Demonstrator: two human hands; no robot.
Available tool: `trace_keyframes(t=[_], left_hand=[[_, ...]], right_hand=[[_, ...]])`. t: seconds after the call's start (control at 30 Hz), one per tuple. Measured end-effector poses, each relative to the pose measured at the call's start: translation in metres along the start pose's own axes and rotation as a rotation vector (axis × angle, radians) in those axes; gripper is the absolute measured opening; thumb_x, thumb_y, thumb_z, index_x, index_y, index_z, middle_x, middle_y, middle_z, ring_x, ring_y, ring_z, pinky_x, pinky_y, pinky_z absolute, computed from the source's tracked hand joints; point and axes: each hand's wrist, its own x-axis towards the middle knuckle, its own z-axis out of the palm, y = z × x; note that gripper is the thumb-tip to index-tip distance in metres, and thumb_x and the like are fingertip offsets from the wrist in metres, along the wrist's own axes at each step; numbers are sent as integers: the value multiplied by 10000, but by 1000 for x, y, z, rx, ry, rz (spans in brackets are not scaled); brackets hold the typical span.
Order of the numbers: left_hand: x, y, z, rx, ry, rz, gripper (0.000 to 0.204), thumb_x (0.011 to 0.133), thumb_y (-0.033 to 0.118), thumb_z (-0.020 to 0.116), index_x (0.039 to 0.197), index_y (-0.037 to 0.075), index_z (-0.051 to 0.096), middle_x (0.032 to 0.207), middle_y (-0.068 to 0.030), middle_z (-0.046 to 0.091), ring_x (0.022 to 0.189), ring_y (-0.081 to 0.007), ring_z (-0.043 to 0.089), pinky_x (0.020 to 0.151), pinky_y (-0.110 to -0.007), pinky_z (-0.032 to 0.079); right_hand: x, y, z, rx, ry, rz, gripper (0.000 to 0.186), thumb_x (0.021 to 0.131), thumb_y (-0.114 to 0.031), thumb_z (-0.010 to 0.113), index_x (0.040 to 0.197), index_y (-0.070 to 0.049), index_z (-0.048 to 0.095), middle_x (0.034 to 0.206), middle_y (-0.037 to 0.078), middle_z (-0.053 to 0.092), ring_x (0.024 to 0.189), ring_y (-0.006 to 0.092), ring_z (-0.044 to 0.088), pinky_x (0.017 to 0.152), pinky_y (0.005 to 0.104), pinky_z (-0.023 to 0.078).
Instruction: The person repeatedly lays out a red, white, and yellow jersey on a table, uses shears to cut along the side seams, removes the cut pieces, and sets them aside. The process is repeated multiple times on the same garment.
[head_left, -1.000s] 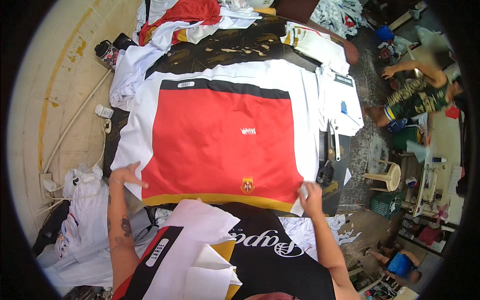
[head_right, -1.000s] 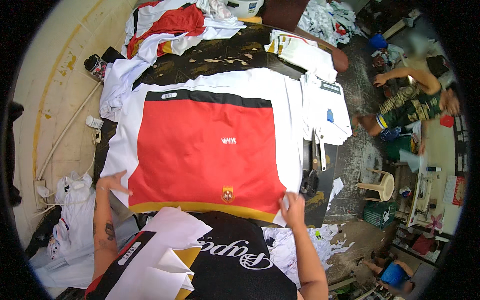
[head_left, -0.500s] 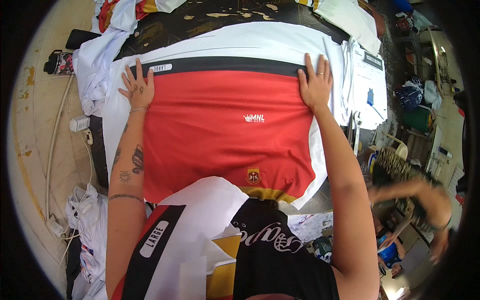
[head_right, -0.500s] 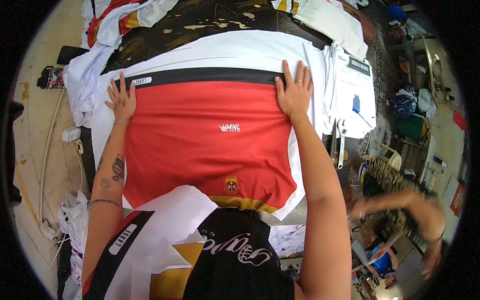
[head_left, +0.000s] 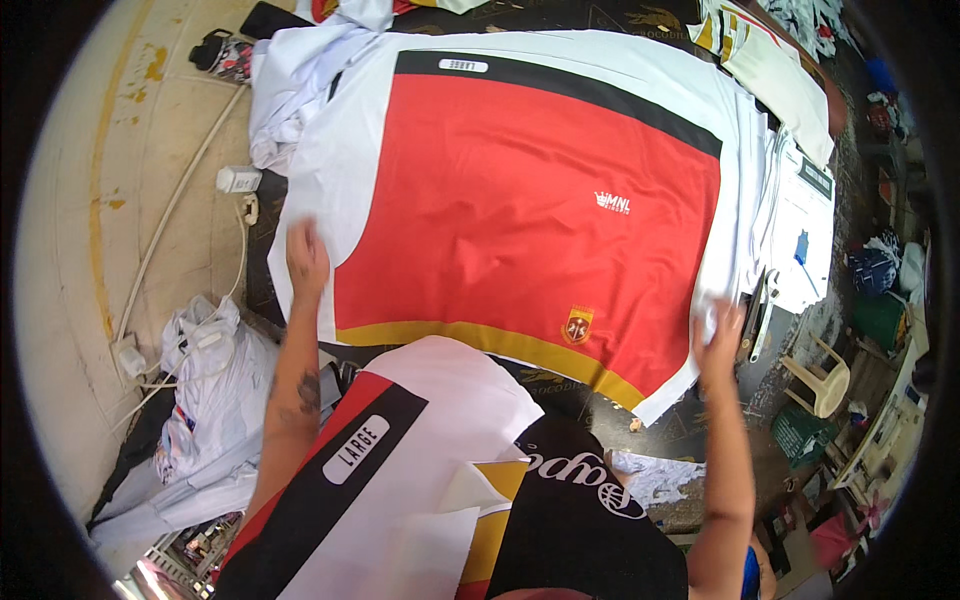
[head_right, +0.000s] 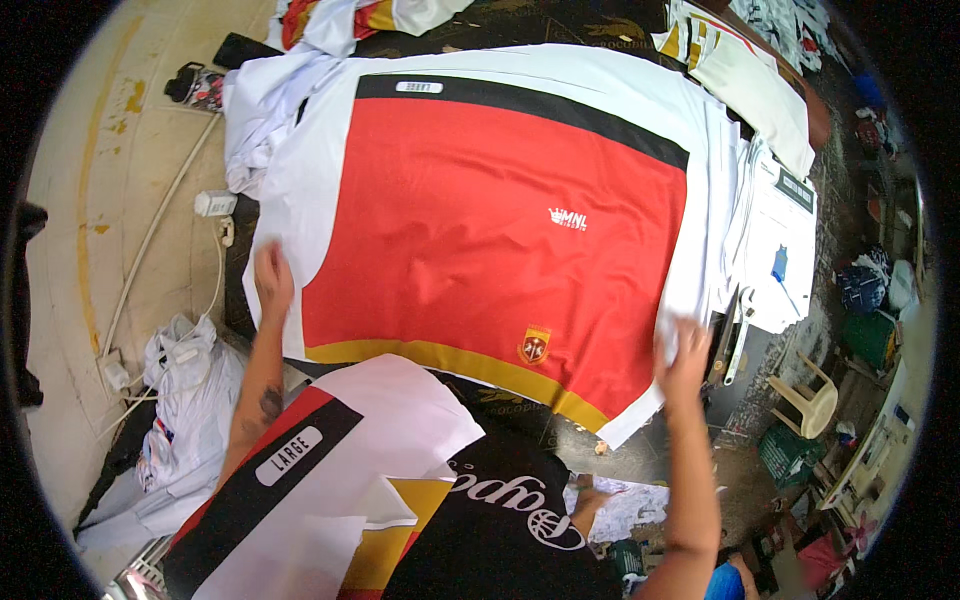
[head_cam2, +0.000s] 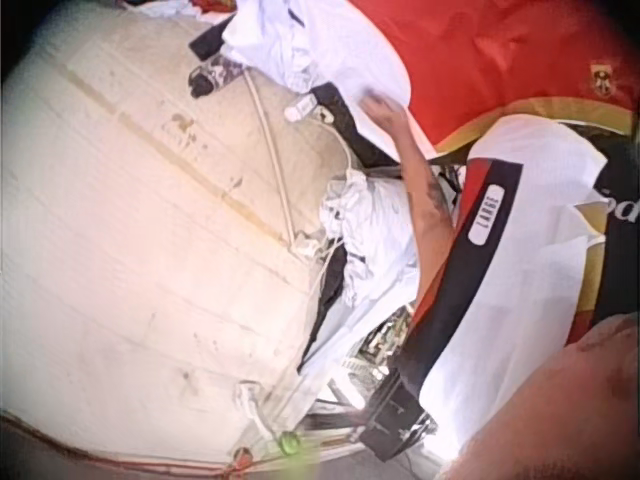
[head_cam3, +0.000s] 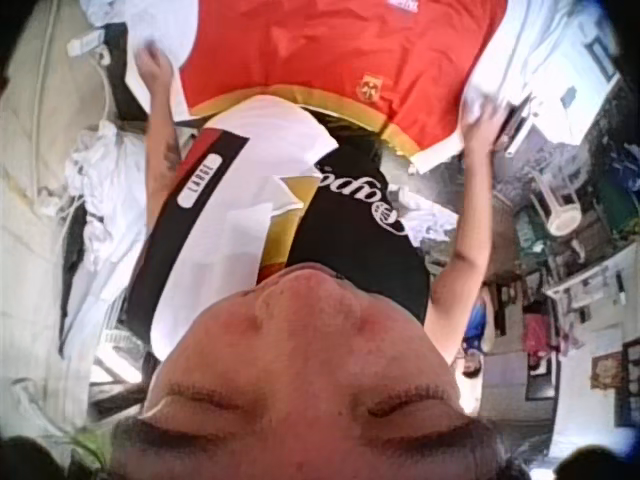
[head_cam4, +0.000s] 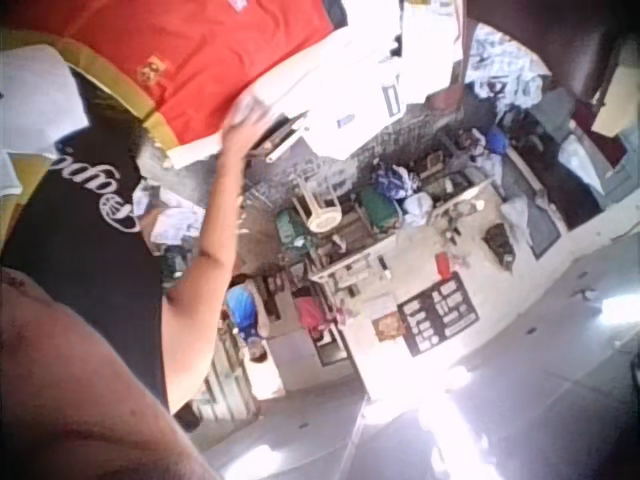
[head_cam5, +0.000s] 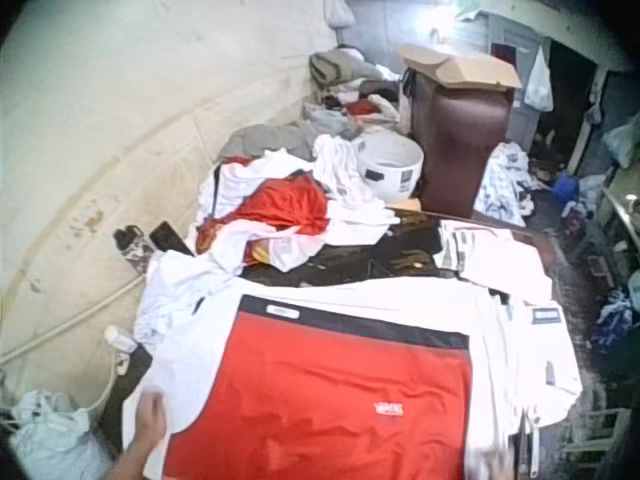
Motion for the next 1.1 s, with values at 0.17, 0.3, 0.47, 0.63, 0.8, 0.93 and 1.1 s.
trace_keyframes(t=[0.17,0.3,0.47,0.63,0.8,0.93,1.1], left_hand=[[-159,-85,-22,286,-24,-171,595,991,174,553,1566,54,454,1588,-228,426,1469,-412,401,1187,-559,343],[-173,-90,-18,413,-164,-208,616,996,228,541,1588,88,444,1600,-230,428,1479,-417,400,1201,-576,324],[-169,-83,-4,371,-55,-244,645,1006,267,486,1625,121,385,1607,-269,418,1471,-435,421,1187,-608,331],[-169,-84,19,287,52,-297,674,1019,319,469,1661,184,314,1678,-273,295,1545,-424,316,1196,-692,277],[-129,-8,-31,269,-353,-517,693,989,396,521,1624,158,377,1634,-258,367,1510,-463,363,1201,-636,326],[-148,128,-165,-874,-732,36,639,1032,305,674,1573,64,434,1136,-144,680,1013,-194,674,891,-341,569],[-227,272,-300,-1056,-1878,1703,253,1053,127,634,1187,-79,694,765,-116,640,581,-220,589,523,-402,471]], right_hand=[[-193,-59,6,-54,-182,68,702,894,-200,768,1544,-113,517,1608,292,382,1470,498,381,1205,597,328],[-241,-59,7,-144,-211,146,671,926,-217,740,1543,-87,509,1606,250,414,1454,468,418,1196,587,342],[-265,-50,-5,-194,-84,110,562,919,-286,743,1424,-84,601,1492,203,521,1417,422,465,1186,587,356],[-221,-53,-13,-210,-95,163,466,890,-301,764,1276,-60,662,1226,137,650,1298,380,536,1148,563,389],[-196,-51,-8,-341,-272,219,846,784,-321,867,1509,-110,485,1497,176,513,1440,363,443,1174,529,384],[-207,-61,-14,-360,-316,249,901,787,-390,876,1536,-109,461,1559,185,469,1478,387,406,1181,590,354],[-159,-145,-51,-225,-529,417,799,876,-569,769,1436,-33,574,1501,284,521,1417,437,482,1125,617,418]])
